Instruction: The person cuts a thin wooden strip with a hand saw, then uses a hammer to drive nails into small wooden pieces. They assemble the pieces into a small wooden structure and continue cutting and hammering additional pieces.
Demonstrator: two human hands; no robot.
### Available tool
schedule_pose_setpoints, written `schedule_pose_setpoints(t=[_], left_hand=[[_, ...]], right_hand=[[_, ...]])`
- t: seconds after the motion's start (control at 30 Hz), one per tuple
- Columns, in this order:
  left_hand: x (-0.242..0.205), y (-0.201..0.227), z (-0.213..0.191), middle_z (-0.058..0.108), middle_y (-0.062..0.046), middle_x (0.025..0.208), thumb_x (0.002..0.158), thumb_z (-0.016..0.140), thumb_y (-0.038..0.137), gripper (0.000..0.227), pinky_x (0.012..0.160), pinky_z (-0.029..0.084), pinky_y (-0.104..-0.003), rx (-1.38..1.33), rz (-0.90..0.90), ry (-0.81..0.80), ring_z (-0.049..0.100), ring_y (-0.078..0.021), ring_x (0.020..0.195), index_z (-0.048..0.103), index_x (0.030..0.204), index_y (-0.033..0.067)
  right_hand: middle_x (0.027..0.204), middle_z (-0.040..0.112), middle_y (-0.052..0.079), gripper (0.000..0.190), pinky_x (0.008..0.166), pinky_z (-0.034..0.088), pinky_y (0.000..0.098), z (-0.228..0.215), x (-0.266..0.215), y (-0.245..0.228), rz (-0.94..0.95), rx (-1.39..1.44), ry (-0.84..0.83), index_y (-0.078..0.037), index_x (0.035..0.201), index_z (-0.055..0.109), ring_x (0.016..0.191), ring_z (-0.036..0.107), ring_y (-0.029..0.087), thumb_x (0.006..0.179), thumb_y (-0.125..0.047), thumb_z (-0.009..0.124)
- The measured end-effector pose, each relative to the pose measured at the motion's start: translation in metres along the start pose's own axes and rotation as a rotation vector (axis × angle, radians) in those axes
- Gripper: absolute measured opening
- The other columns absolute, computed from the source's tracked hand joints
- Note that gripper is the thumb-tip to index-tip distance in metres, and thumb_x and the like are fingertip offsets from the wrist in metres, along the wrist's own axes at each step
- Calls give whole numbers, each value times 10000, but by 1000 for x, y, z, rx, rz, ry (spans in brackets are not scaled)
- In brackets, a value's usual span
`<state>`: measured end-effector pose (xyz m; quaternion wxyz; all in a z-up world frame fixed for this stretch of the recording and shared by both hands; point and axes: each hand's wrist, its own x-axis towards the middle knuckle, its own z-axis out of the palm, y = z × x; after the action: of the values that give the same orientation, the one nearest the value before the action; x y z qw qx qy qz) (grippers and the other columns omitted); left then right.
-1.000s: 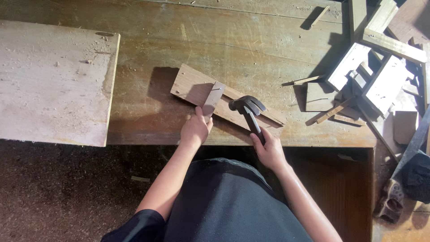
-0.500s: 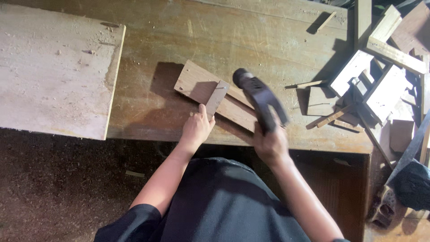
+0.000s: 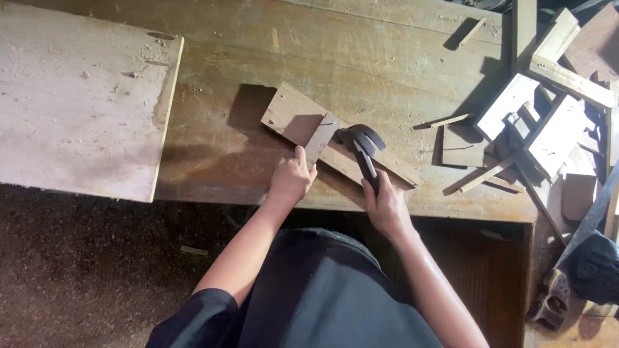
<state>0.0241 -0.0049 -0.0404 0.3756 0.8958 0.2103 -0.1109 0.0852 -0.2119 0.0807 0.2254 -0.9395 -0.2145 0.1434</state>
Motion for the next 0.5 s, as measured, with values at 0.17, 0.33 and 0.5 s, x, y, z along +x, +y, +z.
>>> schedule_pose_setpoints(t=[0.17, 0.33, 0.5], left_hand=[[-2, 6, -8, 727, -257, 806, 986, 583, 367, 670, 746, 604, -470, 56, 24, 20, 746, -389, 779, 375, 1425, -94], [-4, 7, -12, 716, -252, 810, 982, 576, 350, 674, 688, 625, -465, 33, 56, 59, 743, -384, 762, 375, 1423, -118], [3, 6, -13, 718, -270, 881, 972, 584, 353, 670, 758, 577, -523, 36, 16, 10, 722, -421, 797, 372, 1437, -80]], right_hand=[[791, 715, 220, 372, 553, 599, 470, -43, 4, -19, 137, 126, 22, -2, 1267, 522, 634, 745, 394, 1018, -276, 553], [842, 702, 265, 339, 618, 568, 502, -33, 8, -23, -181, 59, 322, 39, 1254, 537, 724, 718, 434, 1031, -208, 604], [828, 688, 289, 300, 615, 561, 527, -8, 33, -16, -8, -82, 32, 19, 1176, 549, 730, 699, 470, 1013, -226, 605]])
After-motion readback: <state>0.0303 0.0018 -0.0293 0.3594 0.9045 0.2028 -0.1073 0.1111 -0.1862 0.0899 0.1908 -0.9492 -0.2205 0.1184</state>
